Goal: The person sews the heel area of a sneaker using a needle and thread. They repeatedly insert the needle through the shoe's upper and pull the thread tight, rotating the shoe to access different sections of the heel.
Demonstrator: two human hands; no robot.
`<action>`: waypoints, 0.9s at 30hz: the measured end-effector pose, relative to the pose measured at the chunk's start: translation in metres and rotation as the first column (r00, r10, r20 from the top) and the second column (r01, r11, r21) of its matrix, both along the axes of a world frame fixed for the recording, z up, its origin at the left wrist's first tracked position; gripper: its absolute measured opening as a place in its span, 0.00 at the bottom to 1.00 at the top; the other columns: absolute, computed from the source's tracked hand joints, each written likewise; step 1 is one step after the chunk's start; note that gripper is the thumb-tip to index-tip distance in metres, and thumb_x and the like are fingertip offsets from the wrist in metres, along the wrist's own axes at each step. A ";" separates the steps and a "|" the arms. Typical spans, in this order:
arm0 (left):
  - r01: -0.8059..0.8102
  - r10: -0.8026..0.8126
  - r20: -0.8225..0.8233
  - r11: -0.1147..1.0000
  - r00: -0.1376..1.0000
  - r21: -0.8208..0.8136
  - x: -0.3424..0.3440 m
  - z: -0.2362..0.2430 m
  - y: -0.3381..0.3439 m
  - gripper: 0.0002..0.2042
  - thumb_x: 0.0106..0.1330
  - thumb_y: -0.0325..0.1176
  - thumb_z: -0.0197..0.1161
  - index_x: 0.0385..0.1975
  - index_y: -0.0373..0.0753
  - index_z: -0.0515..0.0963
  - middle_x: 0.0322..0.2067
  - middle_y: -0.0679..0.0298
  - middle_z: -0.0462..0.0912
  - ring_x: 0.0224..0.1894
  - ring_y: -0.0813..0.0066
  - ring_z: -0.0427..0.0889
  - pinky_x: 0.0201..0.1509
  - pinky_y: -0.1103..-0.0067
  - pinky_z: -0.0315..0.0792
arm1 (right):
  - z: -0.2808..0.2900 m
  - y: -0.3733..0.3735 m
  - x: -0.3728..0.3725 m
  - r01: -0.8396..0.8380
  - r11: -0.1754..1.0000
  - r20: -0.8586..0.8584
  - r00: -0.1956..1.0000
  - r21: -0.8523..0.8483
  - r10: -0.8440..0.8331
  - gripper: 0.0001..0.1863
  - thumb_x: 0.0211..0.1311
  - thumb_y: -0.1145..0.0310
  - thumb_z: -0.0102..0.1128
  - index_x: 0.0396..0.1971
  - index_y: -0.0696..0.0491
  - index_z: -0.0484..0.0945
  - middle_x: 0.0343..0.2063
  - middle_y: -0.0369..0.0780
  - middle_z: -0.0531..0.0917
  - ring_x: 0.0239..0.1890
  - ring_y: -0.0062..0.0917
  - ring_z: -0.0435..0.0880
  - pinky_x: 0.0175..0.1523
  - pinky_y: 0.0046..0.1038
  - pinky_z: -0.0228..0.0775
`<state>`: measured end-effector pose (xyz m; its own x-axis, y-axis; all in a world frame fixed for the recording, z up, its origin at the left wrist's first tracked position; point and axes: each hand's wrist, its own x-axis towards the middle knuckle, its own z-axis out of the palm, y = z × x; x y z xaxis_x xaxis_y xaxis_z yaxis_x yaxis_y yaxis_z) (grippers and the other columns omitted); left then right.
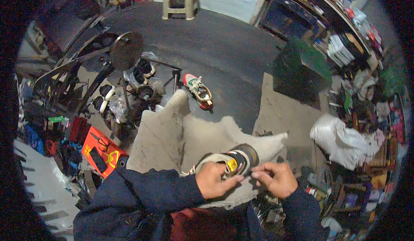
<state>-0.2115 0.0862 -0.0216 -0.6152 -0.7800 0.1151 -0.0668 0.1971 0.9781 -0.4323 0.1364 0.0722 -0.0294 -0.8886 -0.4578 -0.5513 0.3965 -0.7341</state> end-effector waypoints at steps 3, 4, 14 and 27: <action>0.105 -0.105 -0.019 0.994 0.994 -0.028 0.027 0.018 -0.007 0.23 0.65 0.48 0.71 0.41 0.30 0.80 0.34 0.42 0.83 0.40 0.40 0.83 0.44 0.62 0.76 | -0.006 0.005 -0.003 -0.015 0.999 0.044 0.999 -0.037 0.016 0.09 0.67 0.73 0.66 0.43 0.60 0.87 0.25 0.36 0.87 0.27 0.15 0.83 0.36 0.24 0.76; 0.104 -0.108 -0.074 0.993 0.991 -0.061 0.034 0.024 -0.011 0.19 0.70 0.45 0.66 0.43 0.31 0.80 0.36 0.43 0.83 0.41 0.41 0.83 0.46 0.62 0.77 | -0.009 0.008 -0.003 0.008 1.000 0.027 1.000 0.002 -0.008 0.09 0.68 0.72 0.66 0.43 0.60 0.87 0.25 0.36 0.87 0.28 0.15 0.82 0.36 0.23 0.75; 0.167 -0.127 0.188 0.963 0.974 -0.213 0.055 0.030 -0.038 0.06 0.64 0.24 0.63 0.37 0.31 0.77 0.33 0.45 0.78 0.37 0.42 0.78 0.42 0.63 0.73 | -0.026 0.014 0.009 0.080 0.990 0.217 0.975 -0.115 -0.053 0.09 0.70 0.71 0.65 0.45 0.59 0.86 0.25 0.34 0.86 0.28 0.14 0.82 0.36 0.21 0.74; 0.183 -0.174 0.066 0.968 0.982 -0.172 0.070 0.019 -0.029 0.03 0.67 0.26 0.58 0.36 0.35 0.72 0.35 0.52 0.75 0.41 0.49 0.77 0.47 0.64 0.72 | -0.033 0.019 0.007 0.101 0.983 0.204 0.977 -0.153 -0.068 0.09 0.69 0.74 0.64 0.44 0.60 0.86 0.27 0.34 0.85 0.28 0.15 0.81 0.35 0.20 0.73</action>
<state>-0.1419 0.0572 -0.0026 -0.7513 -0.6266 0.2070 -0.0627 0.3800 0.9229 -0.4257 0.1555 0.0392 -0.0315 -0.9494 -0.3126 -0.3592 0.3026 -0.8828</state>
